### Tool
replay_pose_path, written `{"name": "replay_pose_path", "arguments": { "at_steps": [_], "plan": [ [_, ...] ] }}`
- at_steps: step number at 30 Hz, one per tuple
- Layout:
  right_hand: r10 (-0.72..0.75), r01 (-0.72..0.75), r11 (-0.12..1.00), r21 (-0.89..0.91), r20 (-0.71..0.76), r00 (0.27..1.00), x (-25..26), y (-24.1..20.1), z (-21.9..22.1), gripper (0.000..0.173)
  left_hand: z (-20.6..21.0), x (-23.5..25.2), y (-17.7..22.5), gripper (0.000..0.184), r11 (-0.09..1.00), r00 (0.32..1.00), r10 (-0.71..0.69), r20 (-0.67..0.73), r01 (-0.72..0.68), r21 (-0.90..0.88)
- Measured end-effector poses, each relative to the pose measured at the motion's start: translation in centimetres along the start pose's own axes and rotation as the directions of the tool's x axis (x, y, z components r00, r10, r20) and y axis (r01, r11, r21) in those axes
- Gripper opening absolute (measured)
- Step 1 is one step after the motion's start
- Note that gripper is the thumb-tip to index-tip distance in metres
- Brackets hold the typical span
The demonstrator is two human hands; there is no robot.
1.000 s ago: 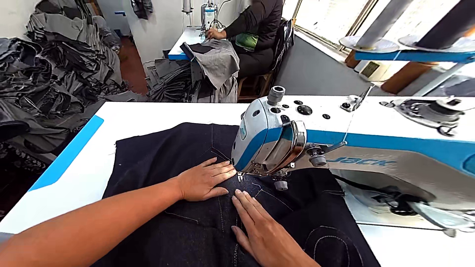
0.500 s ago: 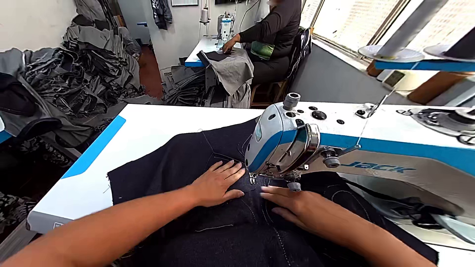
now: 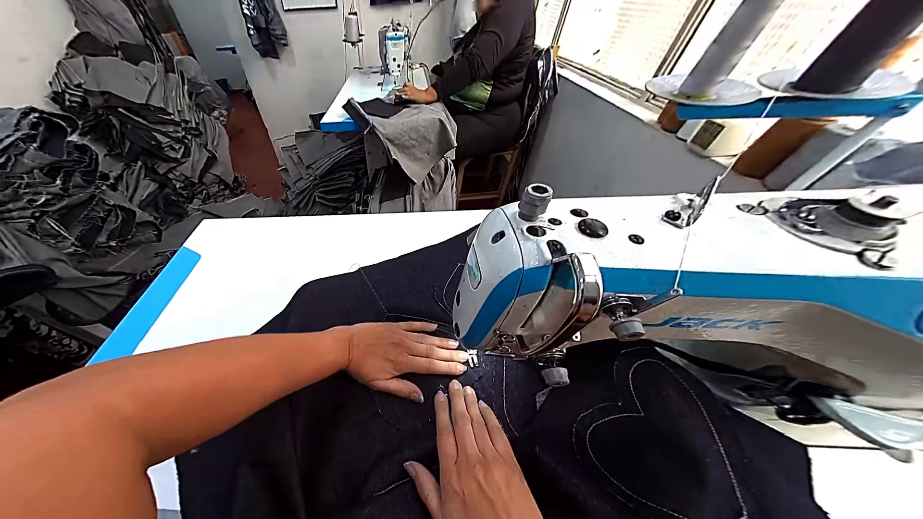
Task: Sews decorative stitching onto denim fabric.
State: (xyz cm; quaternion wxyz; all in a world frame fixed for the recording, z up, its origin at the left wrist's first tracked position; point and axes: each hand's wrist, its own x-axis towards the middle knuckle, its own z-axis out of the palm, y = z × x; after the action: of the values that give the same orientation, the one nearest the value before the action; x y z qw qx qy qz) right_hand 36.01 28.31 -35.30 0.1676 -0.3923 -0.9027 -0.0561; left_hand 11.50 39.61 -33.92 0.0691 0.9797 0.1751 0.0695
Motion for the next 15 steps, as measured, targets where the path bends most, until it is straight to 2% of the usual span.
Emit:
{"name": "replay_pose_path", "arguments": {
  "at_steps": [4,7,9,11,13,15],
  "plan": [
    [-0.11,0.109,0.993,0.039,0.008,0.994,-0.5,2.7,-0.1,0.087,0.5,0.0,1.6,0.06,0.995,0.995,-0.1,-0.031,0.101,0.024],
    [-0.243,0.243,0.965,0.102,-0.004,0.97,-0.4,6.1,-0.1,0.083,0.8,0.5,4.6,0.062,0.953,0.953,-0.297,-0.057,0.3,0.054],
    [-0.355,0.353,0.917,0.188,-0.024,0.935,0.1,9.1,-0.1,0.071,1.3,1.7,7.5,0.063,0.867,0.867,-0.495,-0.061,0.497,0.035],
    [-0.493,0.487,0.838,0.246,-0.041,0.869,1.3,12.7,0.2,0.058,1.5,3.4,10.2,0.067,0.733,0.734,-0.679,0.005,0.679,-0.022],
    [-0.616,0.594,0.742,0.31,-0.032,0.787,3.1,16.0,0.5,0.049,1.7,5.0,11.8,0.07,0.627,0.629,-0.777,0.014,0.776,-0.063],
    [-0.684,0.635,0.68,0.367,0.006,0.729,4.6,18.1,0.8,0.046,1.8,6.0,12.4,0.073,0.565,0.567,-0.823,0.022,0.822,-0.07]
  ]
}}
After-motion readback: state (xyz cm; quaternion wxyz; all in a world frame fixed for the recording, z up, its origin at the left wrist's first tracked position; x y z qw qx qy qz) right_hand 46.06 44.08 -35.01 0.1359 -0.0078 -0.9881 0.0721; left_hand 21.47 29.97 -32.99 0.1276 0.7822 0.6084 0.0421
